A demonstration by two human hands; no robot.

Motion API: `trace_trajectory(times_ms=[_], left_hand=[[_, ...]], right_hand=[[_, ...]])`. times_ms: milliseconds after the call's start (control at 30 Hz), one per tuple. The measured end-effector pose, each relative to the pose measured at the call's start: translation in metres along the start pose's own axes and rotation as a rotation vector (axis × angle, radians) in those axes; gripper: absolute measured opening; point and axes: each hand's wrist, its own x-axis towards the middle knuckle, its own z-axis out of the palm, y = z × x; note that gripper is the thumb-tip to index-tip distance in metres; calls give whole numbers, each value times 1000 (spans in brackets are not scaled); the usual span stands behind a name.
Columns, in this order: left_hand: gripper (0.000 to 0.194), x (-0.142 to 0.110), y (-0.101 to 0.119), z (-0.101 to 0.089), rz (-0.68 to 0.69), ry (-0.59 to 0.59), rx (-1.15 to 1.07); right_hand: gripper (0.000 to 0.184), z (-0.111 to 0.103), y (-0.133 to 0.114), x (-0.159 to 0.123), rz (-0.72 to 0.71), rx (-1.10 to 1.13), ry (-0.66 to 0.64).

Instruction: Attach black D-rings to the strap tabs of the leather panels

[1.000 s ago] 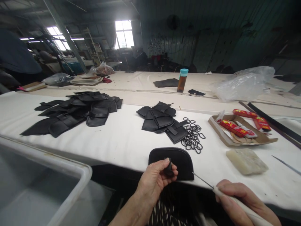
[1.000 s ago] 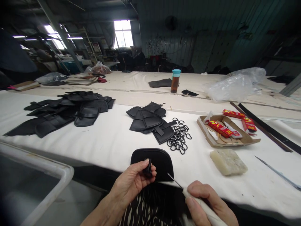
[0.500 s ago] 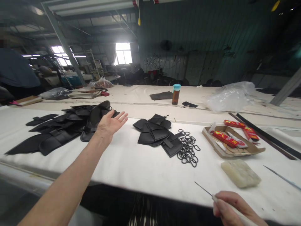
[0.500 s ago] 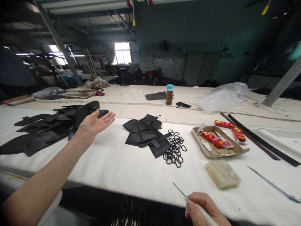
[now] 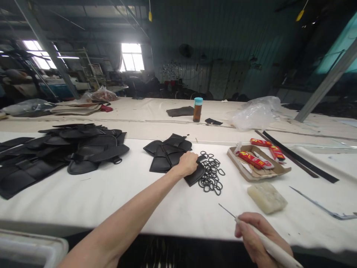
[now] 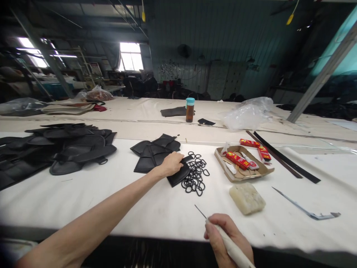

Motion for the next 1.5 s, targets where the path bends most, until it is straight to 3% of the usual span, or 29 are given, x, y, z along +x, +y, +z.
trace_trajectory(times_ms=[133, 233, 333, 433, 533, 633, 700, 900, 1067, 1167, 1333, 1500], left_hand=[[33, 26, 5, 4, -29, -81, 218], [33, 31, 3, 2, -18, -125, 325], [33, 24, -4, -2, 19, -138, 378], [32, 10, -11, -5, 43, -117, 391], [30, -6, -14, -2, 41, -59, 382], [14, -23, -12, 6, 17, 36, 347], [11, -34, -10, 12, -11, 98, 304], [29, -53, -11, 19, -63, 204, 99], [16, -57, -22, 18, -49, 201, -171], [7, -62, -24, 14, -38, 180, -360], [15, -68, -23, 3, 27, 180, -637], [20, -62, -23, -9, 53, 209, -856]], right_hand=[[25, 1, 3, 18, -112, -68, -79], [26, 5, 0, 30, -194, -120, -178], [27, 11, -3, 39, -278, -209, -221], [24, 19, -1, 46, -311, -312, -168], [14, 28, 6, 52, -366, -457, -115], [13, 38, 15, 57, -458, -583, -106], [15, 45, 18, 60, -491, -617, -121], [9, 57, 14, 68, -476, -630, -152], [12, 55, 12, 69, -451, -612, -180], [18, 51, 14, 69, -469, -640, -193], [30, 47, 17, 73, -571, -737, -216], [29, 48, 19, 79, -634, -759, -217]])
